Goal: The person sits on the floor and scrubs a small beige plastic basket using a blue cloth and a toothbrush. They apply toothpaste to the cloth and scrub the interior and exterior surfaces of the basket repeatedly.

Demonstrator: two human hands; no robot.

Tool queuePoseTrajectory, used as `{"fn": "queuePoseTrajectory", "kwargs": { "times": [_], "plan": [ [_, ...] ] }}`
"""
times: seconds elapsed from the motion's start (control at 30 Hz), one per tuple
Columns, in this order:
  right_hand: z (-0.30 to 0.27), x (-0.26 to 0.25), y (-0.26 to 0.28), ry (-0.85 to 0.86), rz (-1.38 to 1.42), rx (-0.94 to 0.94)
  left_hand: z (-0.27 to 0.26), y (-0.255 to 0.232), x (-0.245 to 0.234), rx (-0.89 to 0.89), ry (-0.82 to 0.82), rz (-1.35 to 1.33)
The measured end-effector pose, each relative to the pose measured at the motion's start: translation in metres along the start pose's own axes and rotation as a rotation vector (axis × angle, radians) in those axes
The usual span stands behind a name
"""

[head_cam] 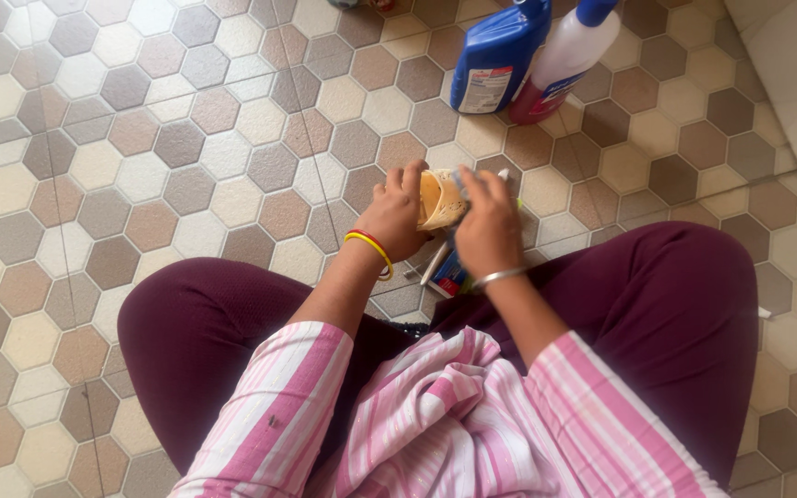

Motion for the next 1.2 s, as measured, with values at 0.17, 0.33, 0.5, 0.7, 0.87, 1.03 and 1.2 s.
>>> {"fn": "queuePoseTrajectory", "kwargs": {
  "times": [0.17, 0.33, 0.5, 0.7, 0.87, 1.03, 1.2],
  "plan": [
    [0.013, 0.003, -0.044, 0.005, 0.111, 0.145, -0.003, -0.012, -0.009, -0.034, 0.033, 0.029],
    [-0.013, -0.008, 0.010, 0.023, 0.052, -0.038, -0.005, -0.011, -0.011, -0.069, 0.053, 0.004],
    [-0.022, -0.017, 0.035, -0.030, 0.067, -0.155, -0.003, -0.008, -0.010, -0.047, 0.037, 0.013],
    [0.005, -0.010, -0.017, 0.008, 0.048, 0.067, -0.003, -0.011, -0.013, -0.046, 0.019, 0.005],
    [-0.004, -0.011, 0.003, 0.059, 0.126, 0.063, -0.005, -0.009, -0.014, -0.059, 0.012, -0.016],
    [-0.021, -0.017, 0.032, -0.054, 0.128, -0.126, -0.003, -0.008, -0.014, -0.036, -0.008, -0.031],
    [0.006, -0.004, -0.009, 0.021, 0.069, 0.106, -0.007, -0.017, -0.023, -0.070, 0.006, -0.041]
  ]
}}
Point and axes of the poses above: each hand's wrist, its own z-axis towards the middle knuckle, its own x-axis out of the palm, y = z × x, the point moved 5 cm from there along z, towards the middle knuckle, and after that the axes turned 6 degrees about y, right-handed, at the moved point
